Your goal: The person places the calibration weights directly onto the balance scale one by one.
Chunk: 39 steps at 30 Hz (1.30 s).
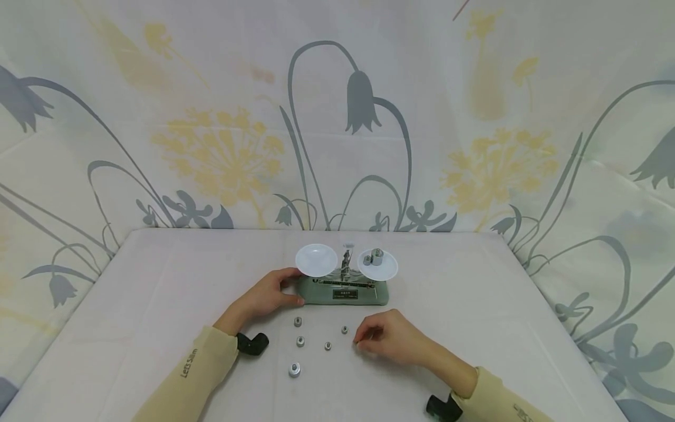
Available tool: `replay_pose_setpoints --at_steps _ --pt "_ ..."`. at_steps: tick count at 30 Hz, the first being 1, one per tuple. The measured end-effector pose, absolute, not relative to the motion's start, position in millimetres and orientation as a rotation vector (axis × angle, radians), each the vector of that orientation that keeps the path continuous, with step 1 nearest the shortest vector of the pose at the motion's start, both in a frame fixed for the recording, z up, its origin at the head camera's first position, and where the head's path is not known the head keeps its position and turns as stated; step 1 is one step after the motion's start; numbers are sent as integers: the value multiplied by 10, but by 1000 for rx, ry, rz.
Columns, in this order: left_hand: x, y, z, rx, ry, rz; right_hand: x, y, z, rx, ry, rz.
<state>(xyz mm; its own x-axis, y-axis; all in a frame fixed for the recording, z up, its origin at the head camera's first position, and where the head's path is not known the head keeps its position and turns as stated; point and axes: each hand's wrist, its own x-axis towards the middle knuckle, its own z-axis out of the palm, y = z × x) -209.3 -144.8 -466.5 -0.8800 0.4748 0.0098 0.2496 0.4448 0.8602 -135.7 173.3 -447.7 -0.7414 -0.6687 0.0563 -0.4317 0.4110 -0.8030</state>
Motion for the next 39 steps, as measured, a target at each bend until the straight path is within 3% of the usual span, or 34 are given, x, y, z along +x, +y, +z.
replay_pose_setpoints --at_steps 39 --pt "-2111 -1461 -4716 660 2477 1411 -1665 2064 -3858 -916 2709 -1331"
